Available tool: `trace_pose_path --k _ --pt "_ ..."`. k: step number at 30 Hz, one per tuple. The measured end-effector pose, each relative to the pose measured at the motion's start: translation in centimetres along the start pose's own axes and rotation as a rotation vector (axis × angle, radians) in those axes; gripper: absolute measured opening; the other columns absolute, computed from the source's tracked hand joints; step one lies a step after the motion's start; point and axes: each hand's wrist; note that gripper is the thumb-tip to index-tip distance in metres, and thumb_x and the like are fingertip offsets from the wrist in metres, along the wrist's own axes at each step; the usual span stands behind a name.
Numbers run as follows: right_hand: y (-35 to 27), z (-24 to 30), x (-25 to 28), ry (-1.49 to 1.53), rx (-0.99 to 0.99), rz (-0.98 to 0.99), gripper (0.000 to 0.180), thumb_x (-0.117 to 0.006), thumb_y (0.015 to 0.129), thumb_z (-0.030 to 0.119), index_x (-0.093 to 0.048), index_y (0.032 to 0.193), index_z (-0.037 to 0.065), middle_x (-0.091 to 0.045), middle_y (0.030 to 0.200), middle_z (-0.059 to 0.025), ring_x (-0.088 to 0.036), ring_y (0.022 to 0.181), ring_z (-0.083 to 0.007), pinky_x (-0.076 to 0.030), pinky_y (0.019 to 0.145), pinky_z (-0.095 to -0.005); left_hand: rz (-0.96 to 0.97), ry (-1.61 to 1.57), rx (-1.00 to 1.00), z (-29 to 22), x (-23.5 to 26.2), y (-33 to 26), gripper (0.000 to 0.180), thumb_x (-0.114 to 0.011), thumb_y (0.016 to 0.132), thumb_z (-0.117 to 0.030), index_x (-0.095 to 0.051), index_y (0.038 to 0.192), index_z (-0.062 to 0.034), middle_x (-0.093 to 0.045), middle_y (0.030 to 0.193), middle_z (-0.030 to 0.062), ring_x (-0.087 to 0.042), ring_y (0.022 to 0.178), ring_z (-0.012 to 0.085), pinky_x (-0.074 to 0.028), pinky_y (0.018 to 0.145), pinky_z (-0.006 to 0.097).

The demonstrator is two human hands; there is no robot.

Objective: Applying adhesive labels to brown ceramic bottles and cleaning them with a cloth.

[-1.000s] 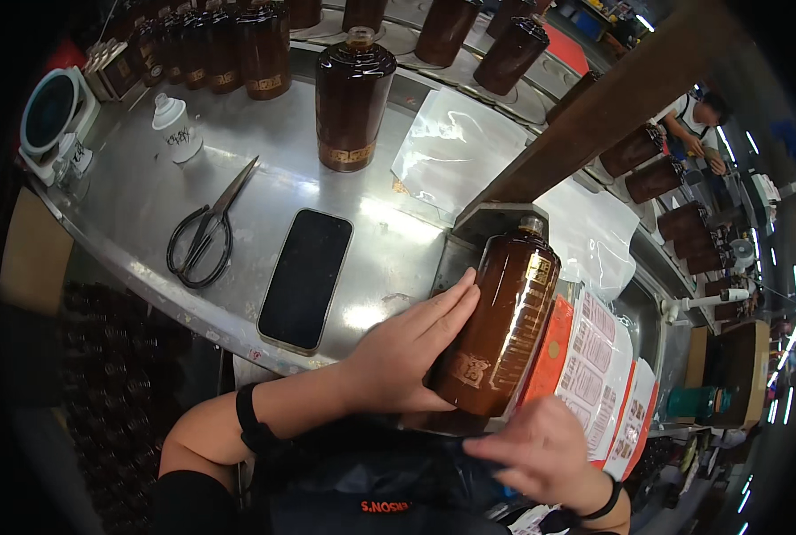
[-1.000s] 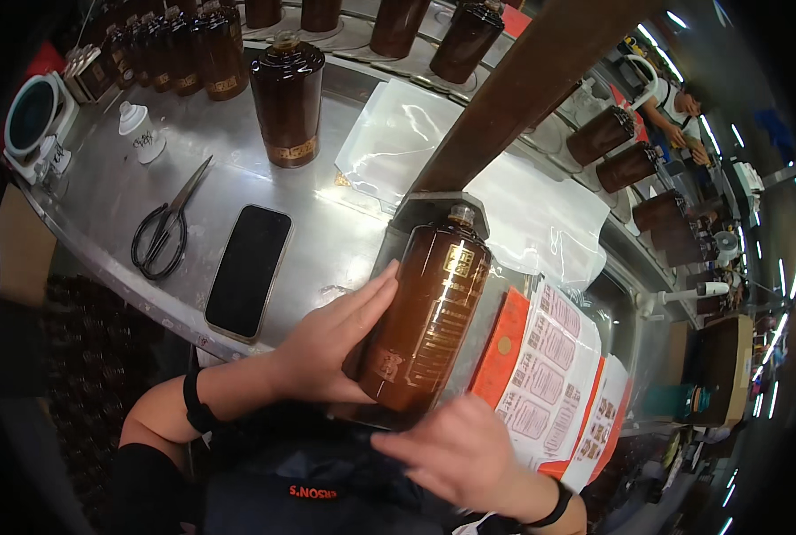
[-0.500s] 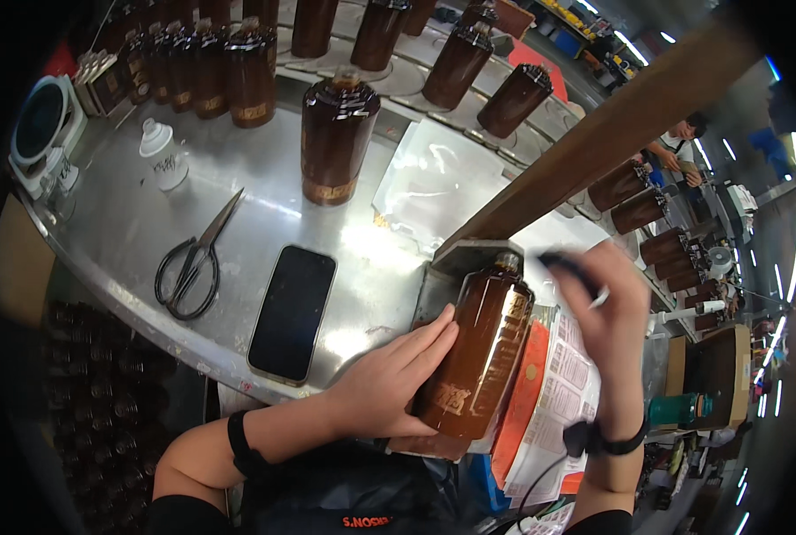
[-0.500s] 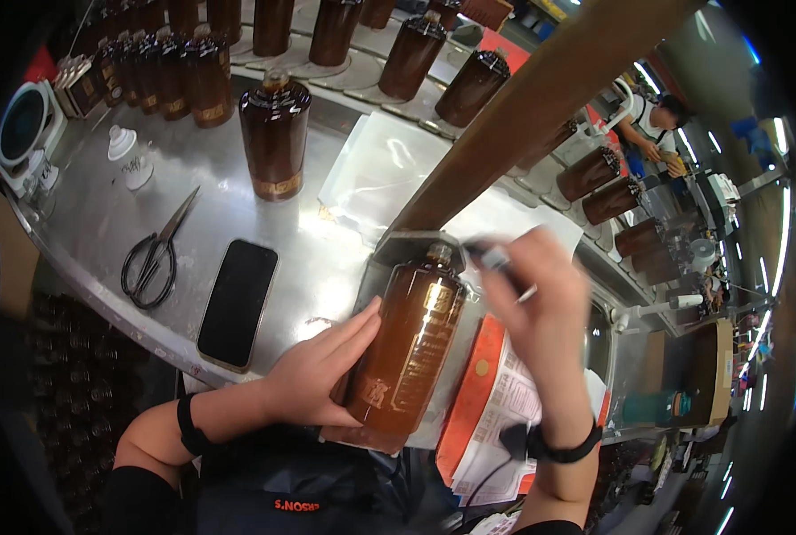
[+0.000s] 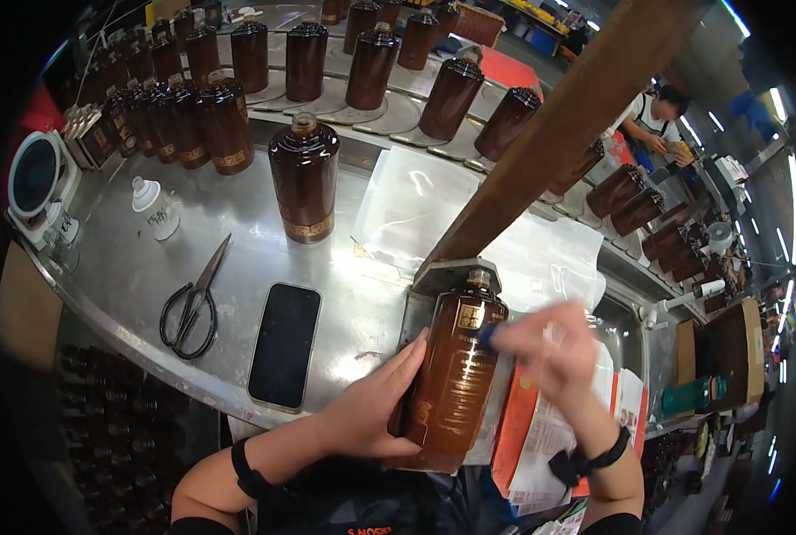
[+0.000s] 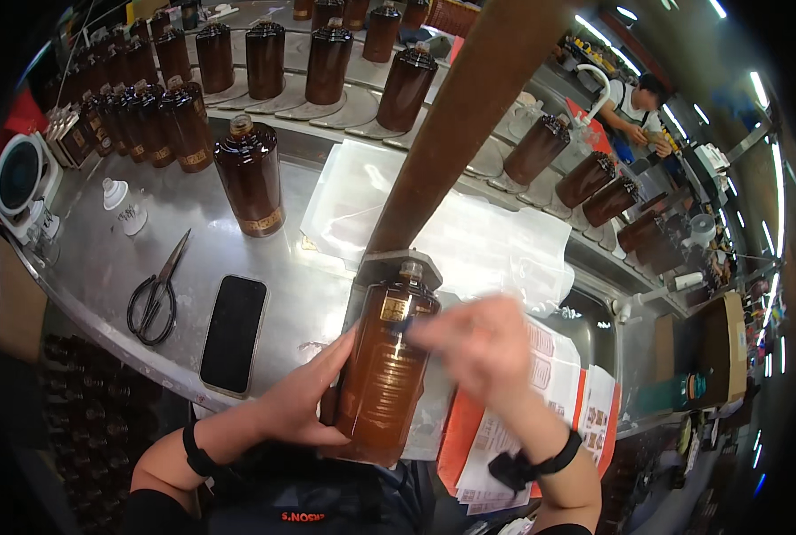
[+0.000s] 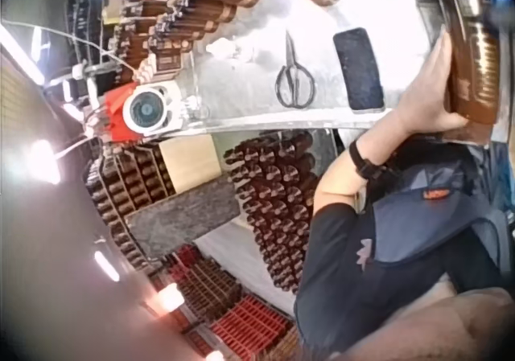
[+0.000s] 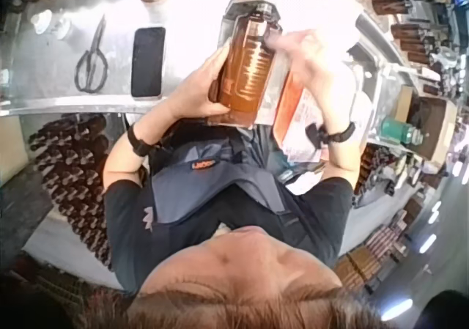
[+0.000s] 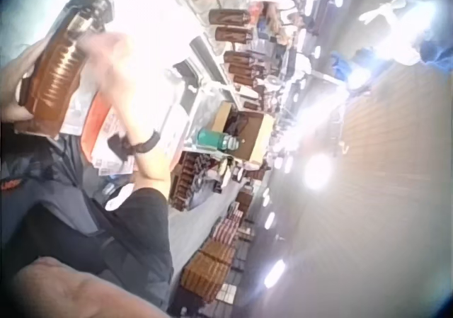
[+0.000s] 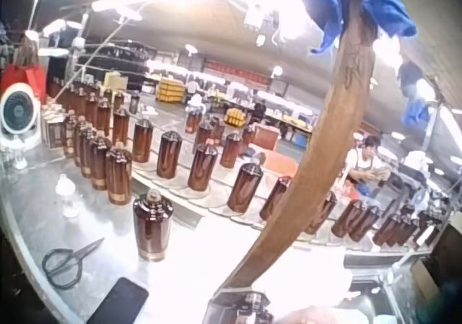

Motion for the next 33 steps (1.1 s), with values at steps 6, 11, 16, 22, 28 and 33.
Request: trace_pose_path --k 6,11,16,22,28,33 --pt "-5.6 4.9 1.1 0.623 -0.054 0.301 0.020 -0.074 0.082 0.013 -0.079 0.101 0.017 -0.069 0.087 0.0007 -0.061 0.077 -0.0149 -0.048 0.073 -0.0307 -0.004 -0.110 -0.011 0.6 -0.8 0.7 0.124 -0.087 0.069 -0.017 -0.003 0.158 0.0032 -0.026 0.159 0.0247 -0.029 0.148 0.0364 -0.027 0.120 0.045" --pt "0.4 -0.8 -0.1 0.474 -0.585 -0.145 0.015 -0.074 0.081 0.006 -0.072 0.096 0.001 -0.066 0.082 -0.0059 -0.059 0.073 -0.0164 -0.046 0.066 -0.0313 -0.004 -0.103 -0.025 0.8 -0.4 0.0 0.122 -0.086 0.071 -0.016 -0.002 0.158 0.0016 -0.025 0.159 0.0241 -0.029 0.148 0.0362 -0.028 0.119 0.045" --pt "-5.1 5.2 0.5 0.344 0.225 0.117 0.024 -0.076 0.076 0.010 -0.077 0.099 0.016 -0.060 0.078 -0.0006 -0.056 0.072 -0.0182 -0.042 0.064 -0.0315 0.107 -0.089 0.038 -0.6 1.3 0.2 0.131 -0.090 0.066 -0.024 -0.001 0.158 0.0016 -0.017 0.162 0.0264 -0.021 0.151 0.0357 -0.024 0.122 0.041" --pt "-0.2 1.6 1.1 0.358 -0.536 0.084 0.019 -0.076 0.081 0.012 -0.076 0.100 0.008 -0.057 0.075 -0.0042 -0.054 0.068 -0.0192 -0.042 0.062 -0.0314 0.067 -0.531 0.186 0.6 3.4 2.0 0.127 -0.088 0.073 -0.043 -0.005 0.159 0.0012 -0.019 0.164 0.0170 -0.018 0.152 0.0268 -0.015 0.124 0.039" --pt "-3.3 2.9 -1.6 0.412 -0.008 0.062 0.021 -0.077 0.076 0.012 -0.077 0.097 0.012 -0.058 0.074 -0.0024 -0.057 0.069 -0.0166 -0.045 0.062 -0.0305 -0.117 -0.856 0.535 0.1 3.0 10.0 0.054 -0.048 0.103 -0.052 -0.064 0.124 -0.0050 -0.067 0.117 0.0059 -0.058 0.109 0.0112 -0.044 0.096 0.030" --pt "2.7 1.0 0.5 0.125 -0.321 -0.083 0.014 -0.078 0.077 0.008 -0.073 0.089 0.008 -0.057 0.076 -0.0057 -0.057 0.070 -0.0207 -0.047 0.063 -0.0323 -0.089 -1.037 0.530 1.6 2.5 13.3 0.032 -0.060 0.100 -0.033 -0.066 0.110 -0.0032 -0.070 0.102 0.0045 -0.068 0.091 0.0136 -0.054 0.082 0.029"
Point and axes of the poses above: each hand's wrist, its own y-axis towards the middle knuckle, its own x-axis out of the back of the hand, z = x × y
